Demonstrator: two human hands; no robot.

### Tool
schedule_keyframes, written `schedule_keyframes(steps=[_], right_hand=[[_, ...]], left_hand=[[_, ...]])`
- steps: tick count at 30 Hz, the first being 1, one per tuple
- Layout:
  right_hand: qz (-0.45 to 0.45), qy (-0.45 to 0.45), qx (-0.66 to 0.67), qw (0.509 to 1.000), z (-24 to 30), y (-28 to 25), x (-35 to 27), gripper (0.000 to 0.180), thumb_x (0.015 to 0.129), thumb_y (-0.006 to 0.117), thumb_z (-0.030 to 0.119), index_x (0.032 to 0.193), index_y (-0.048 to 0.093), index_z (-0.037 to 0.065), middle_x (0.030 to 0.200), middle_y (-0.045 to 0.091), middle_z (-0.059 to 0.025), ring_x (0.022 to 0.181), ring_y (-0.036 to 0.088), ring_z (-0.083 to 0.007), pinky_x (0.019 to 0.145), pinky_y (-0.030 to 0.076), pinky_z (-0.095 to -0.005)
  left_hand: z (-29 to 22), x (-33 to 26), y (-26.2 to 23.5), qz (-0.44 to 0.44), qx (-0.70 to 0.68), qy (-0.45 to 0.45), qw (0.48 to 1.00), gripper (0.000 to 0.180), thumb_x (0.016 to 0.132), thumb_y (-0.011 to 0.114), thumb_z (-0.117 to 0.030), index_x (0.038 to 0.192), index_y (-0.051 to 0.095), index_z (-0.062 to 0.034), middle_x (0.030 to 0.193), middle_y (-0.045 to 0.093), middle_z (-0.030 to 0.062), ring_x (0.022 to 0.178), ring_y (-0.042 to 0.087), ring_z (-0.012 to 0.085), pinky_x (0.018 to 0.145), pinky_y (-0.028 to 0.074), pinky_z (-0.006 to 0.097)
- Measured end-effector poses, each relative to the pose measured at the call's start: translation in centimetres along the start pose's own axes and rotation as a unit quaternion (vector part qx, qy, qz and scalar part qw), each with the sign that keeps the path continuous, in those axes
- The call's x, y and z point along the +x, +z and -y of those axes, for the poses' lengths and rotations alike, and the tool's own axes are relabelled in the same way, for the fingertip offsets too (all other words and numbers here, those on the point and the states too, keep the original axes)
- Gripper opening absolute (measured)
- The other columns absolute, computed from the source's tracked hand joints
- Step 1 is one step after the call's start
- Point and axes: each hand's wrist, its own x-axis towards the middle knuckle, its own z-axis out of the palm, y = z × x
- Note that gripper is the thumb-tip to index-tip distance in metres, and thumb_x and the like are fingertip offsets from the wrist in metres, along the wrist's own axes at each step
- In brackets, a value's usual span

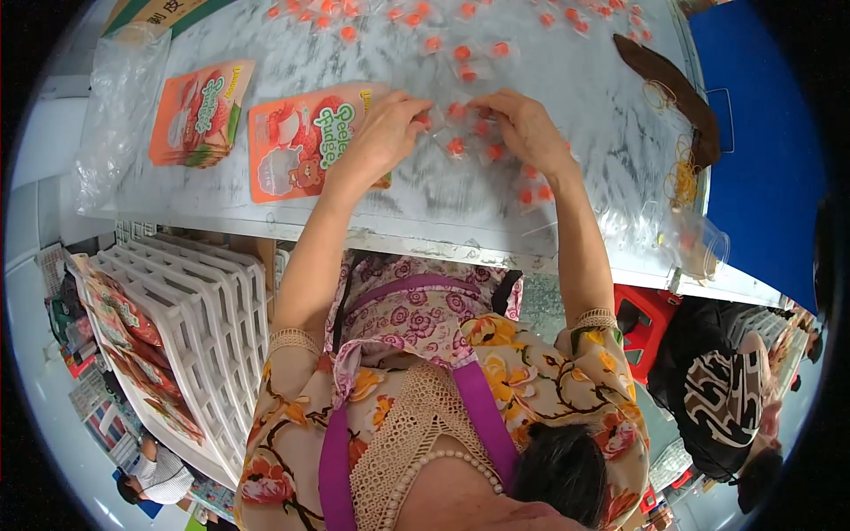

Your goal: Packing individual small candies into plastic bags and sealing them.

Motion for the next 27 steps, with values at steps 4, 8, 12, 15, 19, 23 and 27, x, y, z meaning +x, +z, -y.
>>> schedule_keyframes(steps=[4, 8, 12, 15, 19, 23, 27], right_hand=[[-0.109, -0.021, -0.027, 0.993, -1.5, -0.1, 1.0, 0.037, 0.084, 0.047, -0.009, 0.113, 0.064, 0.004, 0.098, 0.063, -0.0124, 0.092, 0.062, -0.0277, 0.083, 0.049, -0.0339], [-0.143, -0.044, -0.135, 0.980, -1.8, 0.1, 2.7, 0.043, 0.078, 0.049, -0.010, 0.113, 0.065, 0.009, 0.105, 0.062, -0.0108, 0.095, 0.061, -0.0307, 0.083, 0.050, -0.0348], [-0.056, -0.053, -0.147, 0.986, -1.3, 0.1, 2.1, 0.050, 0.072, 0.049, -0.011, 0.113, 0.066, 0.013, 0.106, 0.061, -0.0098, 0.093, 0.061, -0.0318, 0.080, 0.050, -0.0353], [-0.044, -0.097, -0.141, 0.984, -0.8, 0.7, 0.3, 0.050, 0.071, 0.049, -0.012, 0.111, 0.067, 0.012, 0.103, 0.061, -0.0098, 0.089, 0.061, -0.0315, 0.076, 0.051, -0.0364], [-0.007, -0.067, -0.114, 0.991, 0.5, 0.3, -1.8, 0.046, 0.071, 0.050, -0.012, 0.108, 0.068, 0.010, 0.103, 0.061, -0.0094, 0.086, 0.062, -0.0312, 0.074, 0.051, -0.0375], [-0.007, -0.067, -0.083, 0.994, 0.2, -1.4, -1.7, 0.043, 0.074, 0.053, -0.011, 0.110, 0.067, 0.008, 0.108, 0.062, -0.0110, 0.084, 0.063, -0.0281, 0.074, 0.051, -0.0359], [-0.133, -0.041, -0.054, 0.989, -1.8, -3.5, 1.6, 0.042, 0.080, 0.059, -0.007, 0.119, 0.063, 0.008, 0.113, 0.061, -0.0130, 0.083, 0.062, -0.0257, 0.075, 0.051, -0.0328]], left_hand=[[-0.1, 0.1, -0.4, 0.021, -0.018, -0.012, 1.000, 0.031, 0.085, 0.060, -0.006, 0.116, 0.063, -0.0002, 0.097, 0.063, 0.0205, 0.098, 0.058, 0.0382, 0.086, 0.045, 0.044], [0.5, 1.0, 0.2, 0.008, -0.029, 0.012, 0.999, 0.037, 0.087, 0.059, -0.009, 0.123, 0.059, -0.0025, 0.088, 0.065, 0.0155, 0.083, 0.061, 0.0298, 0.079, 0.047, 0.038], [0.3, 1.1, 0.0, 0.003, -0.030, -0.002, 1.000, 0.040, 0.087, 0.058, -0.009, 0.126, 0.056, -0.0021, 0.089, 0.066, 0.0163, 0.082, 0.062, 0.0305, 0.078, 0.048, 0.038], [-0.1, 0.5, 0.3, 0.019, -0.027, -0.005, 0.999, 0.041, 0.086, 0.059, -0.009, 0.126, 0.055, -0.0013, 0.094, 0.066, 0.0187, 0.084, 0.064, 0.0314, 0.078, 0.048, 0.039], [-1.8, -0.8, 0.3, 0.055, -0.063, -0.006, 0.996, 0.041, 0.085, 0.060, -0.010, 0.125, 0.056, -0.0015, 0.100, 0.066, 0.0220, 0.087, 0.065, 0.0327, 0.078, 0.049, 0.039], [-1.7, -0.5, 0.0, 0.109, -0.083, -0.050, 0.989, 0.040, 0.085, 0.060, -0.010, 0.125, 0.057, -0.0025, 0.100, 0.066, 0.0218, 0.089, 0.065, 0.0323, 0.080, 0.049, 0.039], [0.8, 4.6, -1.5, -0.055, 0.014, 0.019, 0.998, 0.045, 0.083, 0.063, -0.006, 0.127, 0.056, -0.0043, 0.105, 0.064, 0.0196, 0.092, 0.063, 0.0321, 0.084, 0.049, 0.039]])
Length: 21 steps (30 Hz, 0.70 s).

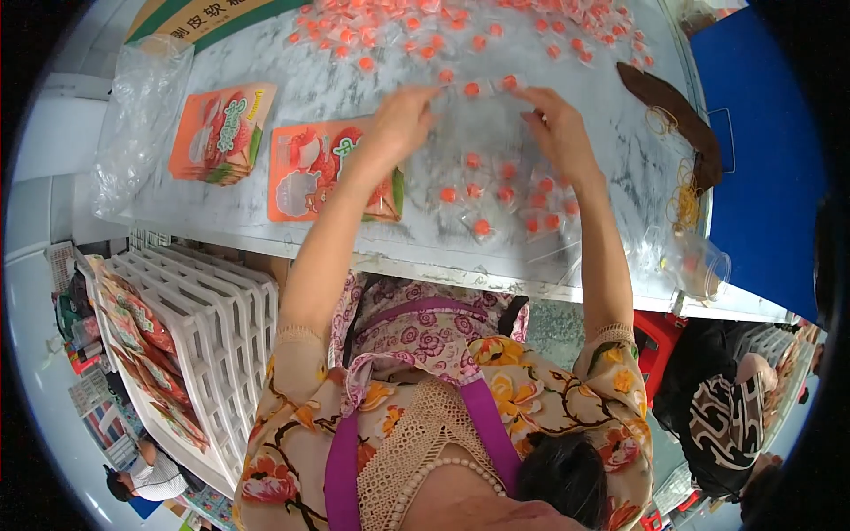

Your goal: Packing individual small candies into plastic bags and sealing them.

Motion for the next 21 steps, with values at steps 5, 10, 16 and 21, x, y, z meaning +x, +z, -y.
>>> schedule_keyframes(steps=[5, 10, 16, 21], right_hand=[[-0.013, 0.033, -0.056, 0.998, -3.7, 2.1, 3.7, 0.045, 0.080, 0.067, 0.006, 0.124, 0.059, 0.007, 0.114, 0.061, -0.0130, 0.086, 0.061, -0.0244, 0.078, 0.051, -0.0328], [0.019, 0.022, -0.062, 0.998, -3.7, 3.9, 4.2, 0.050, 0.077, 0.069, 0.011, 0.126, 0.058, 0.007, 0.114, 0.061, -0.0131, 0.086, 0.061, -0.0239, 0.080, 0.051, -0.0337], [0.043, 0.041, -0.029, 0.998, -2.6, 3.0, 4.2, 0.055, 0.074, 0.069, 0.008, 0.127, 0.057, 0.007, 0.114, 0.061, -0.0105, 0.086, 0.061, -0.0220, 0.081, 0.051, -0.0321], [0.034, 0.101, 0.054, 0.993, -3.4, 1.6, 3.0, 0.059, 0.070, 0.072, 0.001, 0.127, 0.059, 0.009, 0.106, 0.062, -0.0062, 0.080, 0.059, -0.0171, 0.078, 0.050, -0.0298]], left_hand=[[4.4, 7.9, -0.3, -0.075, 0.022, -0.034, 0.996, 0.051, 0.081, 0.061, -0.008, 0.131, 0.055, -0.0102, 0.124, 0.053, 0.0239, 0.112, 0.054, 0.0414, 0.096, 0.045, 0.044], [5.2, 11.3, -1.0, 0.017, 0.192, 0.029, 0.981, 0.059, 0.078, 0.067, -0.004, 0.134, 0.053, -0.0169, 0.123, 0.053, 0.0189, 0.115, 0.052, 0.0326, 0.096, 0.044, 0.042], [5.6, 12.4, -3.8, 0.206, 0.140, 0.029, 0.968, 0.069, 0.071, 0.075, -0.005, 0.134, 0.053, -0.0182, 0.117, 0.058, 0.0162, 0.108, 0.057, 0.0296, 0.091, 0.047, 0.041], [5.5, 11.7, -4.7, 0.224, 0.048, -0.018, 0.973, 0.082, 0.062, 0.082, -0.005, 0.136, 0.051, -0.0191, 0.121, 0.061, 0.0155, 0.110, 0.059, 0.0294, 0.090, 0.049, 0.040]])
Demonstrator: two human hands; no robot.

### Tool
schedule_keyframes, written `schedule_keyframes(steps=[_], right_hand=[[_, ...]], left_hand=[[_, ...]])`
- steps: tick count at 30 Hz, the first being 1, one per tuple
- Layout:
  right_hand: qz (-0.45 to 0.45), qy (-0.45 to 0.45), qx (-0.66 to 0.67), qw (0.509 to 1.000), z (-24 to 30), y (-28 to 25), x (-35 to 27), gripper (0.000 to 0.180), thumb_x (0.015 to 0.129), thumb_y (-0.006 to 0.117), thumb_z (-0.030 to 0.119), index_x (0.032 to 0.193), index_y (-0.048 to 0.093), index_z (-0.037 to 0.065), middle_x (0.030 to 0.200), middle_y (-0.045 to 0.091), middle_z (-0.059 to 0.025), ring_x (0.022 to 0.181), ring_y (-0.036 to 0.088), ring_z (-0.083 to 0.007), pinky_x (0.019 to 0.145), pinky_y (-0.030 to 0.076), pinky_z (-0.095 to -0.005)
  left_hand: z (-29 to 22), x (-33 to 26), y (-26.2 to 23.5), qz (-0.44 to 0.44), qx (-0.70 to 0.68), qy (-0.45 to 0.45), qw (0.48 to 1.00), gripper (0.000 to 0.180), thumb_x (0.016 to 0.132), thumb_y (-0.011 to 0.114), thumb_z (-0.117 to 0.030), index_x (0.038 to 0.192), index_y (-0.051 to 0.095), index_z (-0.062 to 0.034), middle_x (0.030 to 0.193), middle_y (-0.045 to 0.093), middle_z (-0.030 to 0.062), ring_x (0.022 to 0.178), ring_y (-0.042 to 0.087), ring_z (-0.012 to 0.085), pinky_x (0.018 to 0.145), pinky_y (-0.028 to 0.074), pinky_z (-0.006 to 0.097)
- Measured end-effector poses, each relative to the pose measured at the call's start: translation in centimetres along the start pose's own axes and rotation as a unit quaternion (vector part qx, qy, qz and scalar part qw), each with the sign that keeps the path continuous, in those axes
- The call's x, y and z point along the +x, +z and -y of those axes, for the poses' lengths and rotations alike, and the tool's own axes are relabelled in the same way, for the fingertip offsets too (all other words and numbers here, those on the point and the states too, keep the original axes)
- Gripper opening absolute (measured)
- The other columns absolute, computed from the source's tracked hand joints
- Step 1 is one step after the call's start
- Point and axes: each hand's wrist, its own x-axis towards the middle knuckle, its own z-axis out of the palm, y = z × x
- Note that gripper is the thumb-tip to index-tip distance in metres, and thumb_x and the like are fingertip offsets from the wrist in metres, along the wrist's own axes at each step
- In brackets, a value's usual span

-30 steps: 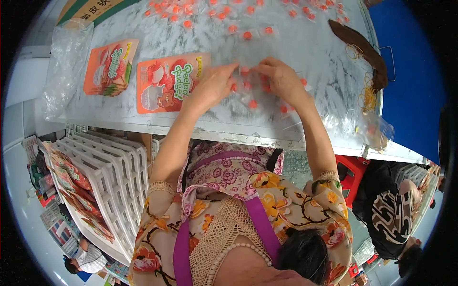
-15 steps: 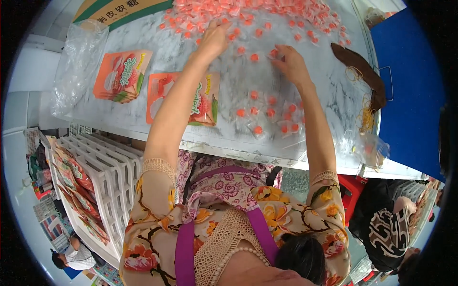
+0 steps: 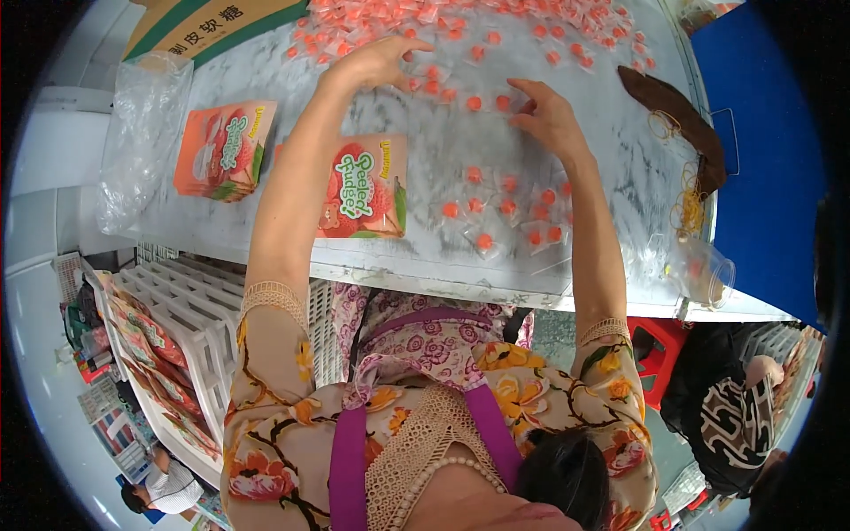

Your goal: Packing individual small candies into plastic bags and sealing them.

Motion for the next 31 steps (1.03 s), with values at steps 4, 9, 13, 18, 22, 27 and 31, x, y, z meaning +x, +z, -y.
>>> schedule_keyframes(steps=[4, 9, 13, 18, 22, 27, 31], right_hand=[[0.031, 0.062, -0.032, 0.997, 1.5, 0.1, -0.1, 0.058, 0.069, 0.073, 0.002, 0.125, 0.059, 0.005, 0.115, 0.062, -0.0122, 0.085, 0.062, -0.0231, 0.080, 0.052, -0.0326], [0.004, -0.014, -0.032, 0.999, 0.8, 1.5, 0.3, 0.058, 0.070, 0.071, -0.001, 0.126, 0.059, 0.005, 0.102, 0.064, -0.0064, 0.081, 0.058, -0.0173, 0.079, 0.050, -0.0298], [0.047, 0.011, -0.022, 0.999, 1.7, 1.2, -0.6, 0.054, 0.070, 0.073, 0.002, 0.123, 0.060, 0.003, 0.118, 0.063, -0.0129, 0.094, 0.062, -0.0265, 0.086, 0.050, -0.0345], [0.146, 0.015, 0.034, 0.989, 3.1, 0.7, -4.0, 0.056, 0.072, 0.072, 0.003, 0.126, 0.058, 0.005, 0.126, 0.060, -0.0109, 0.107, 0.060, -0.0230, 0.091, 0.048, -0.0330], [0.043, -0.093, -0.118, 0.988, 5.2, -1.7, -10.2, 0.065, 0.071, 0.080, 0.021, 0.130, 0.056, 0.008, 0.136, 0.053, -0.0115, 0.121, 0.052, -0.0280, 0.097, 0.045, -0.0373], [-0.108, -0.043, -0.198, 0.973, 4.2, 0.5, -17.7, 0.119, 0.048, 0.075, 0.067, 0.144, 0.037, 0.007, 0.152, 0.027, -0.0222, 0.137, 0.029, -0.0447, 0.110, 0.028, -0.0538], [-0.070, -0.034, -0.223, 0.972, 3.5, 1.9, -15.9, 0.123, 0.050, 0.073, 0.070, 0.147, 0.032, 0.007, 0.155, 0.020, -0.0226, 0.142, 0.017, -0.0447, 0.114, 0.017, -0.0556]], left_hand=[[-0.5, -0.5, 1.0, 0.011, 0.037, 0.033, 0.999, 0.083, 0.062, 0.080, 0.002, 0.137, 0.051, -0.0198, 0.109, 0.059, 0.0105, 0.092, 0.060, 0.0221, 0.079, 0.051, 0.036], [-2.0, -0.7, 2.1, 0.035, 0.028, 0.014, 0.999, 0.084, 0.060, 0.081, 0.000, 0.136, 0.051, -0.0205, 0.104, 0.062, 0.0106, 0.096, 0.060, 0.0249, 0.082, 0.051, 0.037], [-3.5, -2.6, 4.7, -0.014, 0.021, 0.054, 0.998, 0.074, 0.061, 0.079, -0.003, 0.130, 0.055, -0.0138, 0.098, 0.063, 0.0115, 0.095, 0.061, 0.0296, 0.084, 0.050, 0.039], [-4.6, -6.8, 7.9, -0.038, -0.051, 0.127, 0.990, 0.059, 0.070, 0.074, -0.005, 0.127, 0.056, -0.0095, 0.093, 0.062, 0.0135, 0.085, 0.061, 0.0269, 0.079, 0.049, 0.039], [-6.9, -11.2, 7.9, -0.048, -0.003, 0.072, 0.996, 0.061, 0.071, 0.077, -0.014, 0.128, 0.056, -0.0085, 0.115, 0.056, 0.0170, 0.107, 0.053, 0.0321, 0.090, 0.046, 0.041], [-7.7, -12.4, 12.4, -0.203, -0.019, 0.130, 0.970, 0.063, 0.076, 0.075, -0.028, 0.132, 0.052, -0.0089, 0.141, 0.038, 0.0241, 0.129, 0.038, 0.0413, 0.103, 0.038, 0.046], [-9.3, -10.9, 16.8, -0.222, -0.026, 0.107, 0.969, 0.068, 0.083, 0.070, -0.033, 0.141, 0.041, -0.0121, 0.153, 0.024, 0.0174, 0.139, 0.025, 0.0420, 0.115, 0.020, 0.051]])
